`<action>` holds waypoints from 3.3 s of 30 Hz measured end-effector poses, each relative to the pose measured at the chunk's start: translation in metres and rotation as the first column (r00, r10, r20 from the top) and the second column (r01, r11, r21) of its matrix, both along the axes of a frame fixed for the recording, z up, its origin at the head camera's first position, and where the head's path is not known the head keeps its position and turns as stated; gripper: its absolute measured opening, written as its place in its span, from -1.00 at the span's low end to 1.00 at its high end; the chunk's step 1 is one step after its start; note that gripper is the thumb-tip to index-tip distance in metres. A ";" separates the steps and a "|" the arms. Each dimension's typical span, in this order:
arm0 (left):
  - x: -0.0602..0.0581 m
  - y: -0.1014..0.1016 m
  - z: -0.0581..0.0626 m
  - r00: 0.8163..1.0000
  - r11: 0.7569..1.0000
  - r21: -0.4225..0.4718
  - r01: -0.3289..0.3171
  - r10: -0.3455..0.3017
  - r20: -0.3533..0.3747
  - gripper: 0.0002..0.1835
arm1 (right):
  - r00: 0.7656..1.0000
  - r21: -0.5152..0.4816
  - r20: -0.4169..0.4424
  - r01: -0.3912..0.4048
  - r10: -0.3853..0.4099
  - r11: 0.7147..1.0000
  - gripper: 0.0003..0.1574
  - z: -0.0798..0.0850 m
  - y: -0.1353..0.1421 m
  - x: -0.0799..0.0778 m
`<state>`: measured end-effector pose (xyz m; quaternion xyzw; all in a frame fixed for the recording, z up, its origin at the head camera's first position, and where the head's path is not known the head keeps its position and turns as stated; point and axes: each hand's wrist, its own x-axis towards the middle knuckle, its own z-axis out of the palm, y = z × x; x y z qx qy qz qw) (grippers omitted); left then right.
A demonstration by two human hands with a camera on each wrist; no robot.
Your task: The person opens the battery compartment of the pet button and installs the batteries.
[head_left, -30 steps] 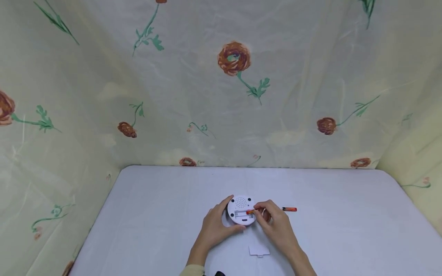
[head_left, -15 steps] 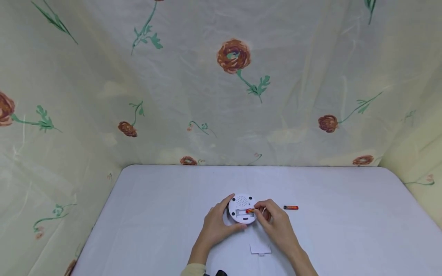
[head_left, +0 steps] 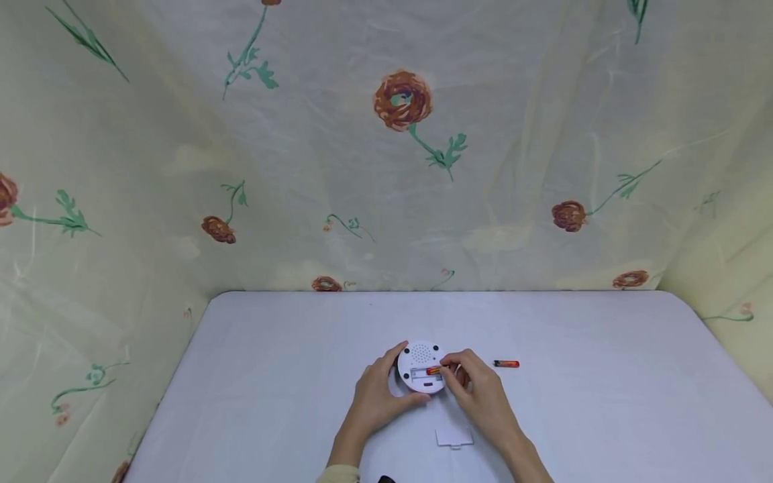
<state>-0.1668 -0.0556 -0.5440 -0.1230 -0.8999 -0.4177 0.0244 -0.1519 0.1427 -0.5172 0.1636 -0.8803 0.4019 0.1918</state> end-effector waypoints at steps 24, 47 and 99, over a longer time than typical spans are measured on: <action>0.002 0.001 0.004 1.000 1.000 -0.007 -0.002 0.002 -0.014 0.03 | 0.999 -0.014 -0.052 -0.011 0.010 1.000 -0.75 -0.003 -0.006 0.002; 0.001 0.002 0.000 1.000 0.999 -0.031 -0.015 0.015 0.000 0.04 | 0.996 -0.034 -0.094 -0.009 0.006 0.999 -0.80 -0.009 -0.009 0.002; 0.004 0.002 0.001 1.000 1.000 -0.012 -0.017 0.017 0.006 0.05 | 0.993 -0.109 -0.104 0.051 -0.062 0.993 -0.79 -0.014 -0.010 0.002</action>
